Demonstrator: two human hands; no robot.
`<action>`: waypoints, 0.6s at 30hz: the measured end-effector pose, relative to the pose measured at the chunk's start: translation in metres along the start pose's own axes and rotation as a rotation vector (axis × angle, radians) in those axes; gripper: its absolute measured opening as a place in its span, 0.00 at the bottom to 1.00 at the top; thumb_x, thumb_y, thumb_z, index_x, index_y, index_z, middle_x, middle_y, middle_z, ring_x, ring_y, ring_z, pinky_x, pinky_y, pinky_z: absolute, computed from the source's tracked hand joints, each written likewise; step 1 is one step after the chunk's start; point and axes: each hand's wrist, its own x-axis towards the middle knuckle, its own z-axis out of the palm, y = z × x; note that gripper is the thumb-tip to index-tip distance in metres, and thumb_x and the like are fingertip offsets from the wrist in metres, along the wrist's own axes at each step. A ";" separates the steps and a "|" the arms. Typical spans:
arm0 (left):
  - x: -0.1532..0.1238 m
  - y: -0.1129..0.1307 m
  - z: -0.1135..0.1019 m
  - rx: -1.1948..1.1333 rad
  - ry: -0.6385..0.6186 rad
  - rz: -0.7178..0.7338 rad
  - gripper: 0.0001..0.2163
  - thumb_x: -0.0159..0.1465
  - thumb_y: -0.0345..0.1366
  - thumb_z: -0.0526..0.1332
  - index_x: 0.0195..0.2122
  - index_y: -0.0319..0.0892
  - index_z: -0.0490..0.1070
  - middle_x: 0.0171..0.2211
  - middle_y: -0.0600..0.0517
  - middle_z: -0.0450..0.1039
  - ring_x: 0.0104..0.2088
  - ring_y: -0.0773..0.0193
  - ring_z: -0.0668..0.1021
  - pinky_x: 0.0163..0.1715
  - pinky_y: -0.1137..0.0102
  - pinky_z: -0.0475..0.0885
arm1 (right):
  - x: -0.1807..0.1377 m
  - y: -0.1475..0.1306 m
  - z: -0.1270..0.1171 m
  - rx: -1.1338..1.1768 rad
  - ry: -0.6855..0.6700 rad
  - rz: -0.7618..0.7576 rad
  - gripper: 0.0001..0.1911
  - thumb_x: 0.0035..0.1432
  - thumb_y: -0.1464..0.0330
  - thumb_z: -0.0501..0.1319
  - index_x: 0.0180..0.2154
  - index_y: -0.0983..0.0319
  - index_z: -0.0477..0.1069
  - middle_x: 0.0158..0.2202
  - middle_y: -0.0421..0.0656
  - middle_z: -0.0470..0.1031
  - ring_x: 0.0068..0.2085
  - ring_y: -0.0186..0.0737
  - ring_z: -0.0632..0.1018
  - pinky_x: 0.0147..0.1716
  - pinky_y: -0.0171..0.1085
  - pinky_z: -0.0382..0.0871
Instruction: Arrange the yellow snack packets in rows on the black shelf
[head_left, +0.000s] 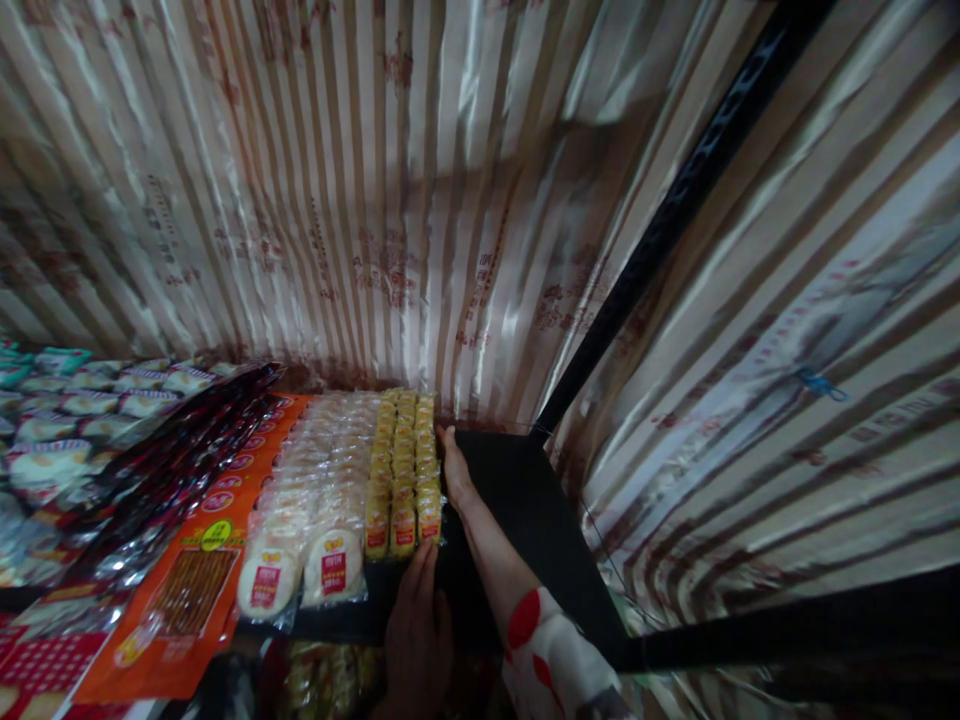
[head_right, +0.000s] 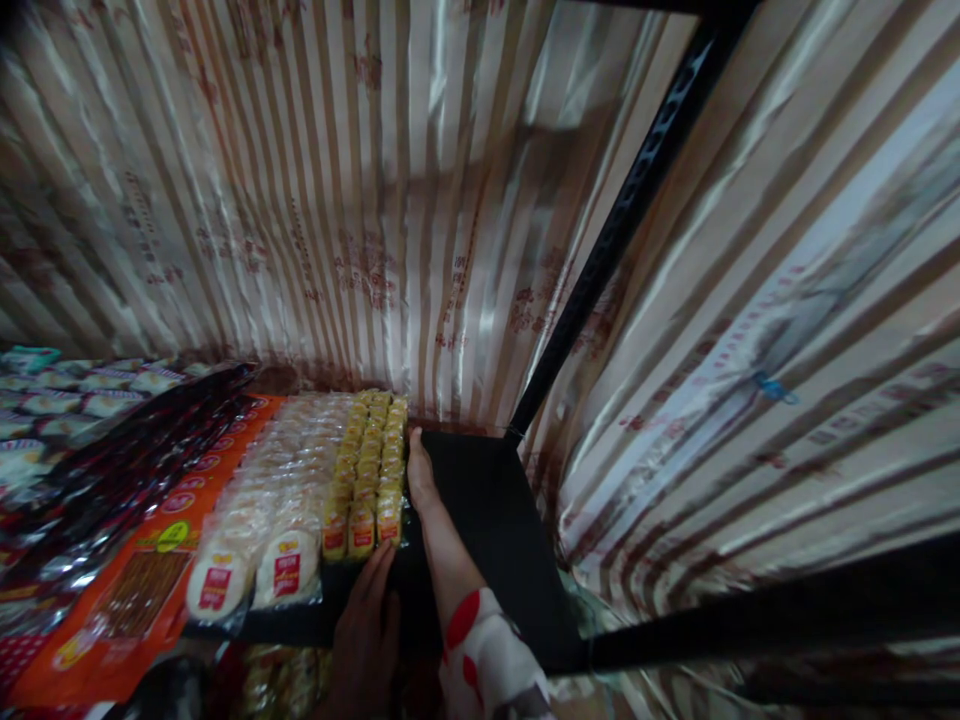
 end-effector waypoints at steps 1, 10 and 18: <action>0.000 -0.001 0.001 -0.005 -0.007 -0.011 0.21 0.63 0.29 0.47 0.57 0.40 0.59 0.57 0.47 0.63 0.57 0.63 0.66 0.56 0.65 0.65 | 0.003 -0.001 0.000 0.001 0.022 -0.010 0.35 0.51 0.43 0.49 0.49 0.60 0.70 0.50 0.43 0.72 0.57 0.44 0.66 0.55 0.41 0.59; 0.001 -0.002 0.001 0.014 -0.028 -0.010 0.20 0.62 0.29 0.47 0.56 0.40 0.61 0.56 0.46 0.64 0.56 0.62 0.67 0.54 0.65 0.67 | 0.038 0.007 0.007 0.072 -0.030 0.144 0.37 0.51 0.41 0.47 0.43 0.64 0.74 0.37 0.46 0.79 0.45 0.44 0.76 0.48 0.43 0.67; 0.003 0.004 -0.004 0.068 0.011 0.026 0.20 0.62 0.28 0.46 0.56 0.39 0.61 0.55 0.46 0.65 0.56 0.65 0.67 0.53 0.68 0.68 | 0.040 0.005 0.002 0.081 -0.087 0.117 0.32 0.53 0.44 0.48 0.42 0.60 0.74 0.41 0.43 0.77 0.47 0.42 0.75 0.49 0.41 0.67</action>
